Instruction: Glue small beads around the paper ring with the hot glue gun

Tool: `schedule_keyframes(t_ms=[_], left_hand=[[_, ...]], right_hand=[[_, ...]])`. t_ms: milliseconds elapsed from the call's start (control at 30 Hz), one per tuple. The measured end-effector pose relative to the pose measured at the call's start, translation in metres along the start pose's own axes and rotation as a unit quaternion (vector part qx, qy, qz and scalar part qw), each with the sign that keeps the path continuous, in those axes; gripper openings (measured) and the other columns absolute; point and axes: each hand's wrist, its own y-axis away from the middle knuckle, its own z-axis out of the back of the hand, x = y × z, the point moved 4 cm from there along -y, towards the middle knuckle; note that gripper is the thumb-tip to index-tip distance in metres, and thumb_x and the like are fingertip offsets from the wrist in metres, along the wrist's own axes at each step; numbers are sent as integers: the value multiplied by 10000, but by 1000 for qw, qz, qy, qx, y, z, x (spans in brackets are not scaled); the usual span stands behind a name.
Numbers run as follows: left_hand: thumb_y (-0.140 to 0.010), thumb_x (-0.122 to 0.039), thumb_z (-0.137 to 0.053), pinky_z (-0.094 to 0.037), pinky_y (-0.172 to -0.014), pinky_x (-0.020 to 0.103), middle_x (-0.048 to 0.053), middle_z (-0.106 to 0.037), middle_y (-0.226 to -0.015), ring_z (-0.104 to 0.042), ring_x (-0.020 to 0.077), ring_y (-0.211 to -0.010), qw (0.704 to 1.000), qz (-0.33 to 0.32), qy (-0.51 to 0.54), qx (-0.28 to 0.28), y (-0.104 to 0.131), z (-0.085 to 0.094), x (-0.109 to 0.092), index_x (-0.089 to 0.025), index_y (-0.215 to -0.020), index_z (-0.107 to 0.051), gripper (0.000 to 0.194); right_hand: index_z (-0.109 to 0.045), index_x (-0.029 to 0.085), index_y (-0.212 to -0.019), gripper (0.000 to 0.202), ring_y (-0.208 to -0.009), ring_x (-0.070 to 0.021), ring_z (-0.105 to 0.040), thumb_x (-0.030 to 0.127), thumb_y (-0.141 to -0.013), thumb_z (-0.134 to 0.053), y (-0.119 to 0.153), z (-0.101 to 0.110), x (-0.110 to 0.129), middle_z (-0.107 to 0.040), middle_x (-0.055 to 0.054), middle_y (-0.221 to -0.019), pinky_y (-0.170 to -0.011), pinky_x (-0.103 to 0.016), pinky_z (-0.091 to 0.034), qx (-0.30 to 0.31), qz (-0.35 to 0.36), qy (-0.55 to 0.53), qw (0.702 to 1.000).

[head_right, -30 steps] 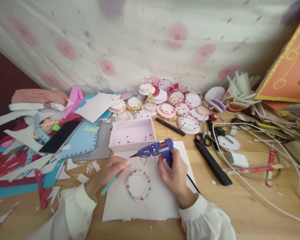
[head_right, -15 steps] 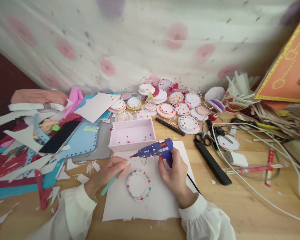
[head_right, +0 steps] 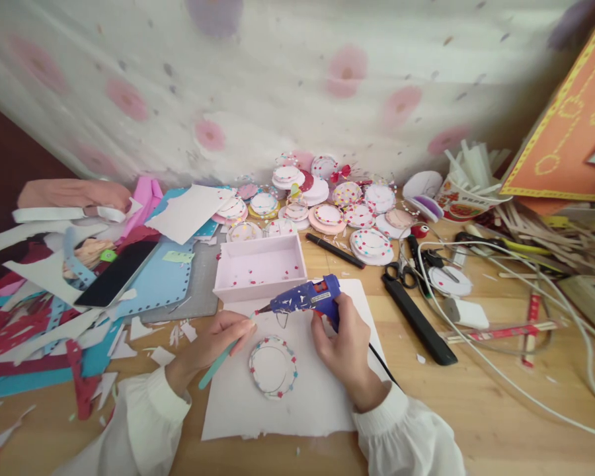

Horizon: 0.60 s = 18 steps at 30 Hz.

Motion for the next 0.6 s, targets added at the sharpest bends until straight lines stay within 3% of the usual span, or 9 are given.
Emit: schedule_keyframes(t_ms=[267, 400, 500, 600], left_hand=[[-922, -441, -388, -308, -562, 257, -38, -356, -476, -344, 103, -486, 1000, 6, -9, -1, 1, 0, 1, -184, -459, -377, 530], [-916, -456, -387, -322, -588, 264, -33, -362, -474, -355, 106, -494, 1000, -1, -3, -8, 1, 2, 1, -184, -452, -374, 537], [-905, -483, -391, -349, -615, 266, -23, -397, -470, -382, 111, -497, 1000, -18, 15, -9, 0, 2, 0, -183, -444, -406, 550], [-896, -485, -416, -372, -630, 268, -7, -455, -471, -418, 116, -499, 998, -33, 52, -9, -1, 1, 2, -175, -445, -467, 550]], right_hand=[[-464, 220, -944, 199, -539, -136, -499, 283, -792, -576, 0, 1, 2, -503, 34, -671, -503, -260, -409, 5, 11, 51, 999], [-459, 203, -1028, 306, -595, -177, -560, 403, -821, -564, 1, 8, -8, -556, -8, -732, -517, -293, -453, 15, -39, 83, 996], [-455, 166, -1103, 456, -750, -254, -605, 502, -811, -555, 3, 21, -23, -597, -92, -867, -587, -368, -498, 2, -61, 141, 988], [-483, 148, -1101, 485, -899, -316, -588, 521, -800, -557, 9, 33, -39, -589, -131, -931, -727, -463, -505, 2, -34, 184, 982]])
